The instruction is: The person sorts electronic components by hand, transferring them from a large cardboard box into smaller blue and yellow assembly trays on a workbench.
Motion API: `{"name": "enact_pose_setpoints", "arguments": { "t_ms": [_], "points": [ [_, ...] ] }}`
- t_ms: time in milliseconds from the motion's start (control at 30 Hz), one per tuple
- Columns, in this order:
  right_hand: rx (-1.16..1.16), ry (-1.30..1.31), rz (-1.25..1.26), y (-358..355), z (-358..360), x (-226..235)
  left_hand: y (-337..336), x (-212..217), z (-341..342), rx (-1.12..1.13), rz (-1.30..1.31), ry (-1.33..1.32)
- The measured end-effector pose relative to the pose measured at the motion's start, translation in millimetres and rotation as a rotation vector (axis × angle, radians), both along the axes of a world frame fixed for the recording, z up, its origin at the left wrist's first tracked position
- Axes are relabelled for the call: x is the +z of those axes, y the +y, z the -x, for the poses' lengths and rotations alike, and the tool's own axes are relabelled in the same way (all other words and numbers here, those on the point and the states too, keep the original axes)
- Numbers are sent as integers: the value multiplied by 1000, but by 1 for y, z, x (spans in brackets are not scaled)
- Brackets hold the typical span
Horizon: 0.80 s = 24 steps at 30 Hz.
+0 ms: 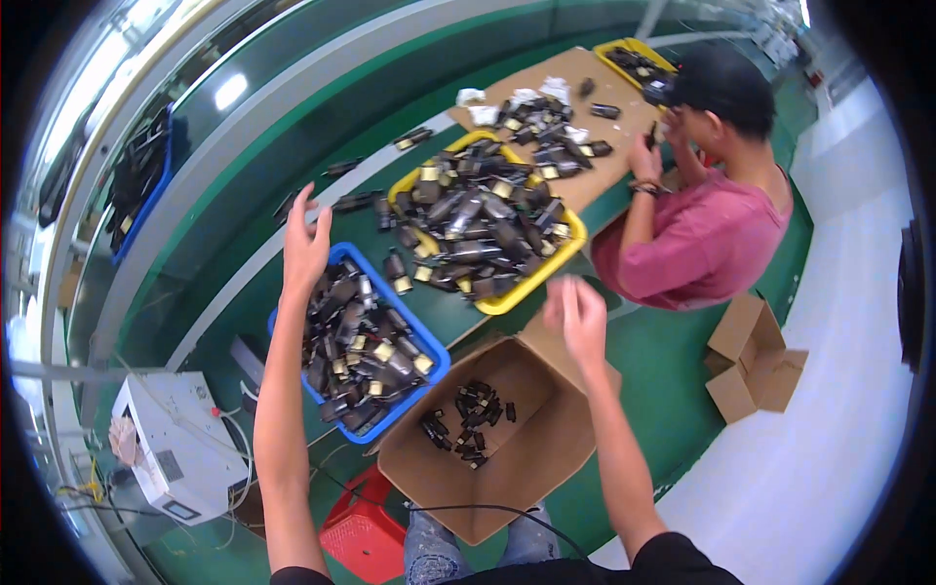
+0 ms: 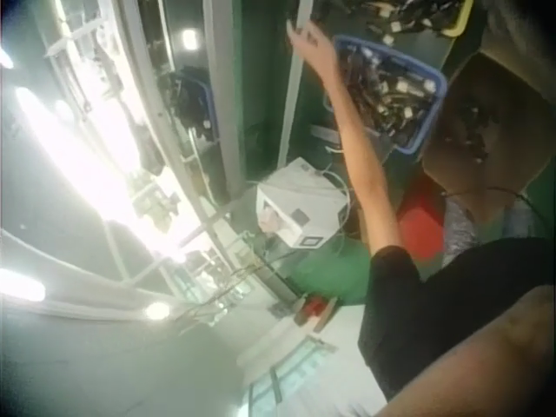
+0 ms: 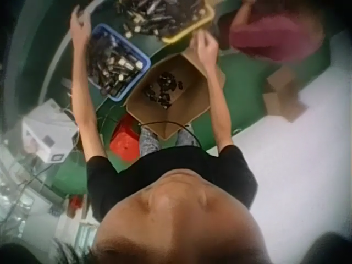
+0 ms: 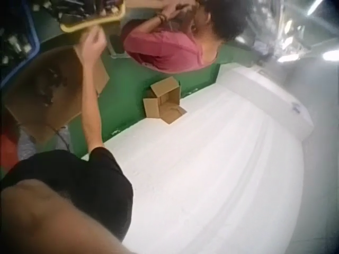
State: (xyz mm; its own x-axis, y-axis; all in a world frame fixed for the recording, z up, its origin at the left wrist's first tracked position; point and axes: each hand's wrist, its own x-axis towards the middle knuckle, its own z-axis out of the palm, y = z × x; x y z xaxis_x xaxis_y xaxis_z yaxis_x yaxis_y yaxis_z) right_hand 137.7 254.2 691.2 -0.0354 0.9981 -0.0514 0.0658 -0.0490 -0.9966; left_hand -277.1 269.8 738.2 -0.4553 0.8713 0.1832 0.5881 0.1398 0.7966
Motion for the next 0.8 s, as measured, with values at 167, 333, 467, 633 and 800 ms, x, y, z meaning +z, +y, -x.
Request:
{"name": "enact_pose_setpoints", "arguments": {
  "t_ms": [167, 333, 467, 633, 800],
  "points": [
    [180, -427, 291, -175, 18, -76, -58, -68, 111, 159, 202, 107],
    [222, -611, 495, -318, 35, -133, -8, -134, 208, 114, 10, 519],
    [49, -555, 738, -368, 53, -129, 46, -153, 215, 12, 323, 525],
    [-23, -597, 650, -394, 80, -130, 109, -171, 220, 49, 347, 705],
    [-106, -573, 666, -407, 83, -126, 157, -162, 183, -195, 211, 412]
  ]
}}
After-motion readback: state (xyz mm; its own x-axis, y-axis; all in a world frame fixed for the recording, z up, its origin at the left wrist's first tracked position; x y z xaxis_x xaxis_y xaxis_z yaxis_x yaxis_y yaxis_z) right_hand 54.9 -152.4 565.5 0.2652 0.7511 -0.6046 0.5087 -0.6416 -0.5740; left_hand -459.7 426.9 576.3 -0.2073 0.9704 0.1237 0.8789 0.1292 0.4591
